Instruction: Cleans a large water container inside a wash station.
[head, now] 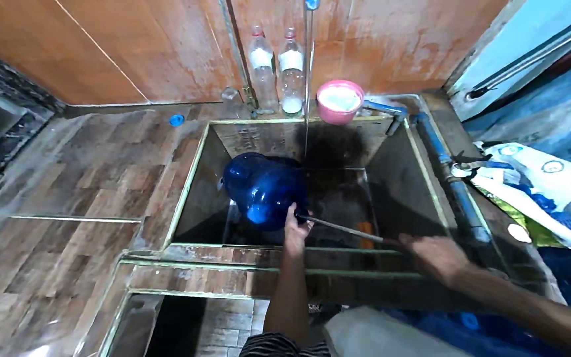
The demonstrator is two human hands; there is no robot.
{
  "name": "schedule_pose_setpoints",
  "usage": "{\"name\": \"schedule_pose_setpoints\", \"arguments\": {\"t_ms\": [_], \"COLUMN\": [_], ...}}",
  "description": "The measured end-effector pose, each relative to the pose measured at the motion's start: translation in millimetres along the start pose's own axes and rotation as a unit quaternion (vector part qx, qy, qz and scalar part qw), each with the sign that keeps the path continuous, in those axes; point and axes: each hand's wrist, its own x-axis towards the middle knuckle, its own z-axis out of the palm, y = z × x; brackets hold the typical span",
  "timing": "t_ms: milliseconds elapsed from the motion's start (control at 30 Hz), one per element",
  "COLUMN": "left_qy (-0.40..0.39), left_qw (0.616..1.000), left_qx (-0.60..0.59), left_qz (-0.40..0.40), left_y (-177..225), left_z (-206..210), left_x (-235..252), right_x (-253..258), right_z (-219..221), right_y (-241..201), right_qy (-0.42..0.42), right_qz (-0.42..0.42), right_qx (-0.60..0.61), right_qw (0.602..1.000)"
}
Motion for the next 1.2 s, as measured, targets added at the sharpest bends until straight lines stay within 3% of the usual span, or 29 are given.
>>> {"name": "schedule_pose_setpoints", "arguments": {"t_ms": [67, 133, 167, 233, 267, 333, 367, 433, 467, 533, 567, 633, 700, 767, 800, 833, 900, 933, 967, 1000, 1033, 1100, 1200], "left_qy": [-0.024, -0.066, -0.073, -0.060, -0.045, -0.020, -0.005, -0.008, -0.028, -0.063, -0.068, -0.057, -0.025, -0.015, -0.025, -0.045, -0.079, -0.082, -0.073, -0.056, -0.038, -0.020, -0.033], "left_qw": [0.998, 0.989, 0.984, 0.990, 0.996, 0.999, 0.998, 1.000, 0.999, 0.989, 0.986, 0.992, 1.000, 1.000, 1.000, 0.997, 0.986, 0.983, 0.985, 0.992, 0.998, 0.997, 0.999], "left_qx": [-0.048, -0.123, -0.149, -0.119, -0.062, 0.034, 0.054, 0.009, -0.035, -0.122, -0.145, -0.108, -0.004, 0.016, -0.010, -0.051, -0.135, -0.154, -0.146, -0.106, -0.038, 0.077, 0.041], "left_qz": [0.025, 0.051, 0.061, 0.057, 0.040, -0.002, -0.013, 0.009, 0.028, 0.050, 0.054, 0.039, 0.008, -0.002, 0.010, 0.025, 0.051, 0.057, 0.055, 0.045, 0.031, 0.013, 0.015], "left_y": [2, 6, 9, 12, 13, 16, 16, 13, 13, 14, 14, 15, 15, 13, 13, 13, 15, 18, 20, 22, 22, 21, 17], "left_z": [7, 12, 13, 9, 8, 4, 4, 7, 11, 15, 12, 6, 0, 0, 2, 5, 11, 11, 11, 9, 5, 1, 9], "left_x": [-3, -13, -14, -13, -13, -5, -2, -3, -6, -9, -9, -6, 0, 6, 6, 3, -3, -4, -4, -3, 0, 1, 7], "right_x": [10, 15, 15, 11, 10, 11, 11, 12, 12, 14, 14, 13, 8, 8, 11, 14, 17, 18, 18, 17, 17, 16, 17], "right_z": [17, 34, 31, 3, -9, -12, -10, 5, 17, 42, 39, 7, -7, -1, 8, 22, 45, 42, 31, 14, -2, -10, -3], "right_y": [-14, -33, -42, -50, -49, -36, -33, -33, -33, -35, -35, -31, -24, -25, -28, -29, -40, -43, -44, -43, -44, -46, -65], "right_qy": [-0.047, -0.142, -0.162, -0.085, -0.040, 0.006, 0.006, -0.047, -0.092, -0.187, -0.179, -0.052, 0.024, 0.001, -0.029, -0.074, -0.222, -0.245, -0.195, -0.114, -0.062, -0.015, 0.006], "right_qz": [-0.062, -0.079, -0.071, -0.034, 0.000, 0.017, 0.001, -0.055, -0.085, -0.111, -0.107, -0.067, -0.015, -0.026, -0.052, -0.086, -0.107, -0.101, -0.086, -0.058, -0.015, 0.012, -0.048], "right_qx": [0.156, 0.403, 0.430, 0.217, 0.091, -0.014, -0.007, 0.141, 0.260, 0.475, 0.459, 0.179, -0.001, 0.025, 0.118, 0.266, 0.531, 0.552, 0.474, 0.311, 0.148, 0.020, 0.118], "right_qw": [0.985, 0.901, 0.885, 0.972, 0.995, 1.000, 1.000, 0.987, 0.957, 0.853, 0.863, 0.980, 1.000, 0.999, 0.991, 0.957, 0.810, 0.791, 0.854, 0.942, 0.987, 1.000, 0.992]}}
